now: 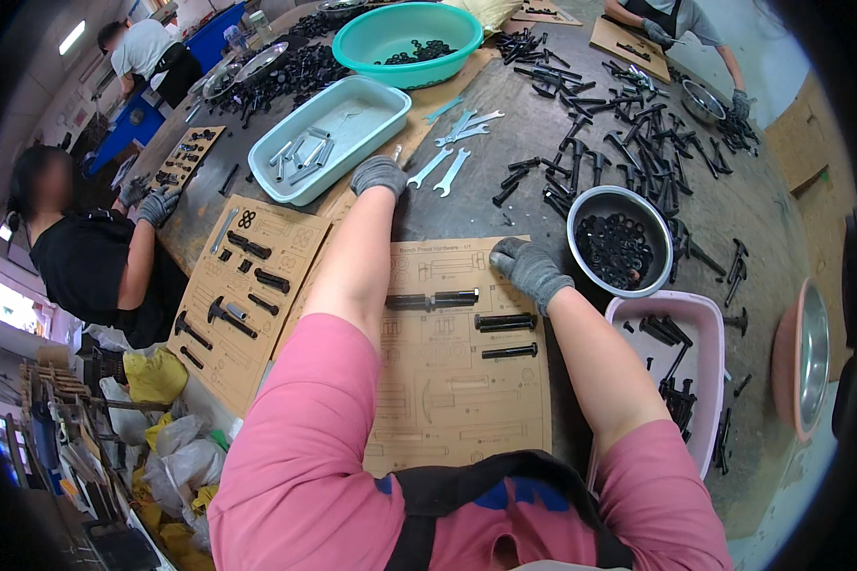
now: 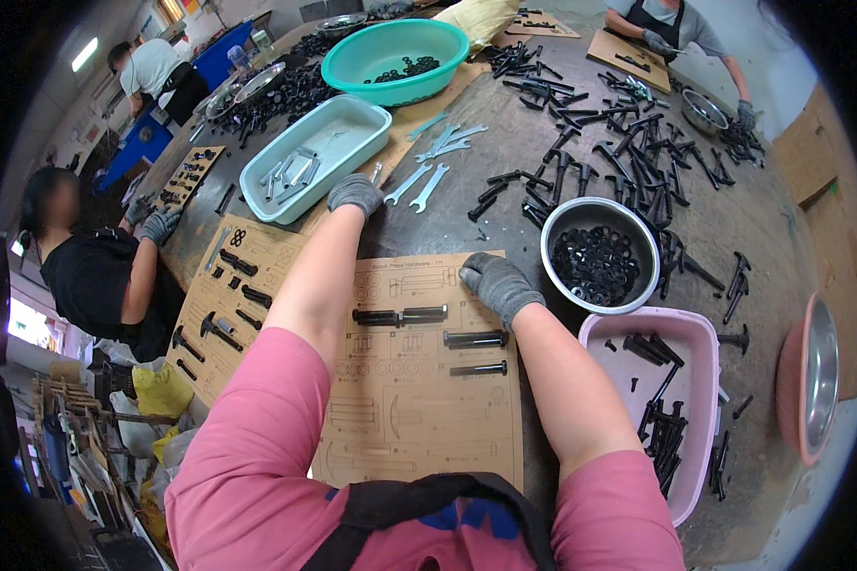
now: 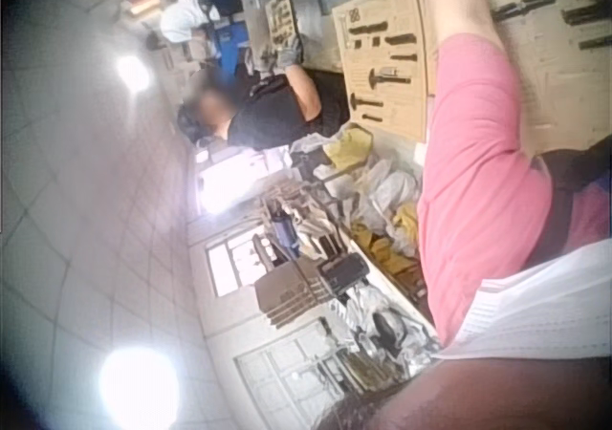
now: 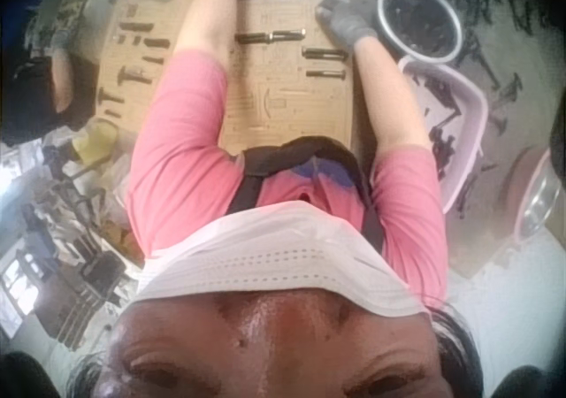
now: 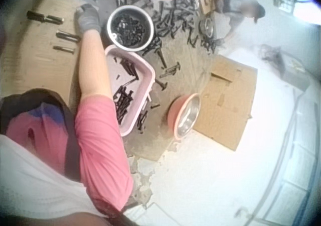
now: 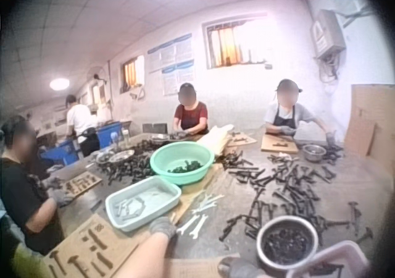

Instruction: The person assembles small black metal hardware components on a cardboard template using a wrench and hammer. They pick parts from trays, tighten them with the wrench, and occasionally tap with the hammer, then place finished units into a pink tray.

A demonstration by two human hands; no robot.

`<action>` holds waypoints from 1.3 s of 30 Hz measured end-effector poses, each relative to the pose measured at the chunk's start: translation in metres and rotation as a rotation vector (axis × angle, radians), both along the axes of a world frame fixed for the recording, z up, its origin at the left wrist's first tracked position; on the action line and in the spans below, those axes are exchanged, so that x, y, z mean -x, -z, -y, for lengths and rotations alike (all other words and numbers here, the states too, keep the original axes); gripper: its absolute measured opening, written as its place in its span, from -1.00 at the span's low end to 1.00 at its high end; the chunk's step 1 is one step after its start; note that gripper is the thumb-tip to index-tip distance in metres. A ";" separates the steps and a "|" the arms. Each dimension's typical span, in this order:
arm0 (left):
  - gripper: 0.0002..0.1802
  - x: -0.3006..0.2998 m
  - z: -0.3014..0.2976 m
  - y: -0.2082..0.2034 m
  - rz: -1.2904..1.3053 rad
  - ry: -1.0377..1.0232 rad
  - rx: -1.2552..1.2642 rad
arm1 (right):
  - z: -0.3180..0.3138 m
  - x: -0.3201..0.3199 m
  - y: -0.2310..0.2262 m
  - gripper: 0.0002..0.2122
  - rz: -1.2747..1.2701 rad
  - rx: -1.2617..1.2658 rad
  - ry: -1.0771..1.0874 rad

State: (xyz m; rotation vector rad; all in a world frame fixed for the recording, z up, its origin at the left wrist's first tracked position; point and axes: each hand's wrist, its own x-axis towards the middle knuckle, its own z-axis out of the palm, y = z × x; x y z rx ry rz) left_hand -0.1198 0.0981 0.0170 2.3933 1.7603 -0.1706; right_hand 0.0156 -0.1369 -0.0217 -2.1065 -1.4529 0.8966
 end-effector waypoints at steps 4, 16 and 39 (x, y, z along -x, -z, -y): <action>-0.61 0.026 0.014 0.000 -0.037 0.039 -0.121 | 0.000 -0.001 0.003 -0.72 -0.021 0.026 -0.001; -0.76 0.096 0.171 -0.039 1.361 0.194 0.851 | 0.010 0.027 -0.059 -0.62 -0.676 -0.173 -0.020; -0.73 0.097 0.277 -0.022 2.458 -0.010 0.889 | 0.089 0.137 -0.036 -0.75 -1.316 -0.398 0.264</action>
